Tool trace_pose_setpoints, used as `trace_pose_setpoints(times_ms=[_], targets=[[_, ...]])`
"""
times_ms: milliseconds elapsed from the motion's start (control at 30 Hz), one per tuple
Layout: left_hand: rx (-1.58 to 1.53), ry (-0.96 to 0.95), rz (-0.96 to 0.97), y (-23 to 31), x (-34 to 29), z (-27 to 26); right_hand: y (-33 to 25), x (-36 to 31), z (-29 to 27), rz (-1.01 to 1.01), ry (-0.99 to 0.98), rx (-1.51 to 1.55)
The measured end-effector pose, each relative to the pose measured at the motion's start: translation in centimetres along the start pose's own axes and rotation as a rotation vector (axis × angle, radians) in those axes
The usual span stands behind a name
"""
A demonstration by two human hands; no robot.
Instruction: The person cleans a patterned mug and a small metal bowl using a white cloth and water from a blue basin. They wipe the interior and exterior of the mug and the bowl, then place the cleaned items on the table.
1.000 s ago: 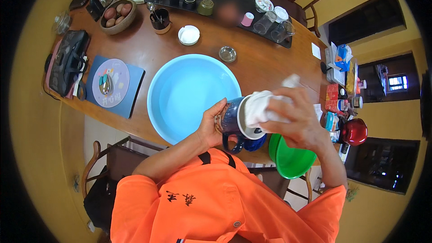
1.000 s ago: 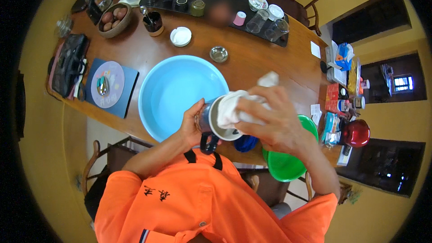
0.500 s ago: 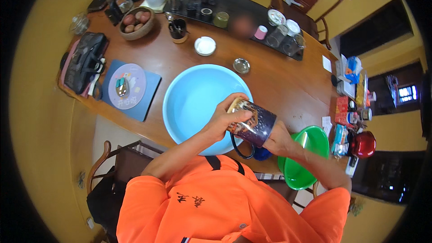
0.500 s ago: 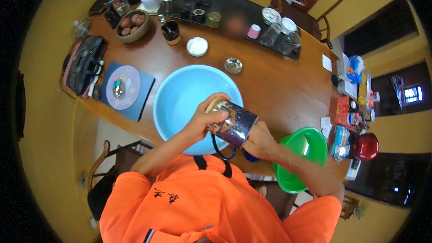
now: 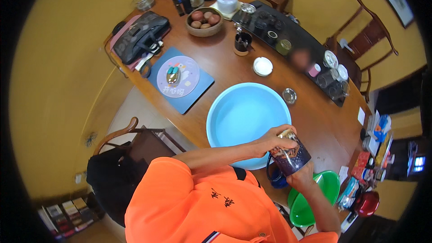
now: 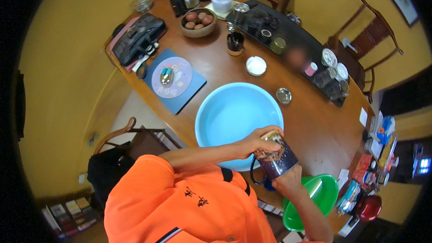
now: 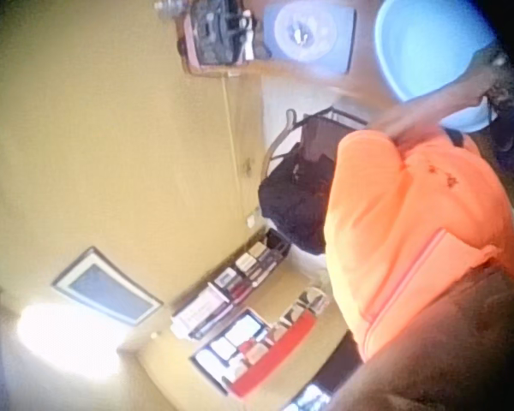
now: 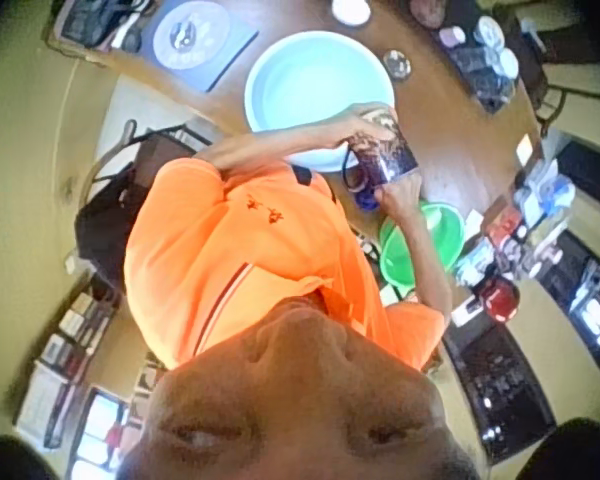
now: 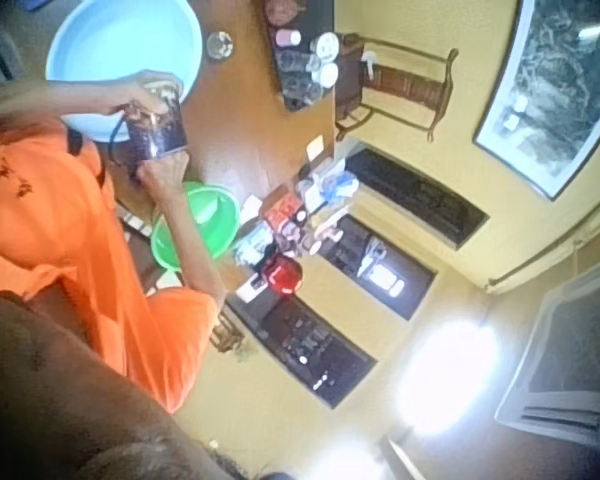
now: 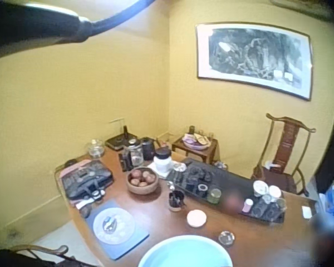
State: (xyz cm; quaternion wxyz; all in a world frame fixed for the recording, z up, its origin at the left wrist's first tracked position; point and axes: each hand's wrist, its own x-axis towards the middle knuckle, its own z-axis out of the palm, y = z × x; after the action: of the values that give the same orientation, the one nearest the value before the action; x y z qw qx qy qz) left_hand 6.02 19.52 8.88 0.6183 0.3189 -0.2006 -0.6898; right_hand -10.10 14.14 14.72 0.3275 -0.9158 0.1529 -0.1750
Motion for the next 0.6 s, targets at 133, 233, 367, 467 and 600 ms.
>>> trace_pose_setpoints(times_ms=[133,233,367,467,600], targets=[[0.101,0.009,0.086,0.8,-0.2,-0.2,0.1,-1.1,0.5,0.694,0.041,0.665],[0.408,-0.065,0.511,1.6,0.4,-0.7,0.7,0.6,0.9,1.045,0.498,1.567],[0.144,-0.115,0.326,2.4,0.5,-1.0,0.5,-0.6,1.4,0.698,0.341,0.798],[-0.01,-0.091,0.169,1.3,0.1,-0.9,0.0,-1.2,0.6,0.553,0.151,0.471],[-0.012,-0.01,0.072,-0.4,-0.4,-0.8,0.3,-2.3,-0.3,0.637,-0.066,0.607]])
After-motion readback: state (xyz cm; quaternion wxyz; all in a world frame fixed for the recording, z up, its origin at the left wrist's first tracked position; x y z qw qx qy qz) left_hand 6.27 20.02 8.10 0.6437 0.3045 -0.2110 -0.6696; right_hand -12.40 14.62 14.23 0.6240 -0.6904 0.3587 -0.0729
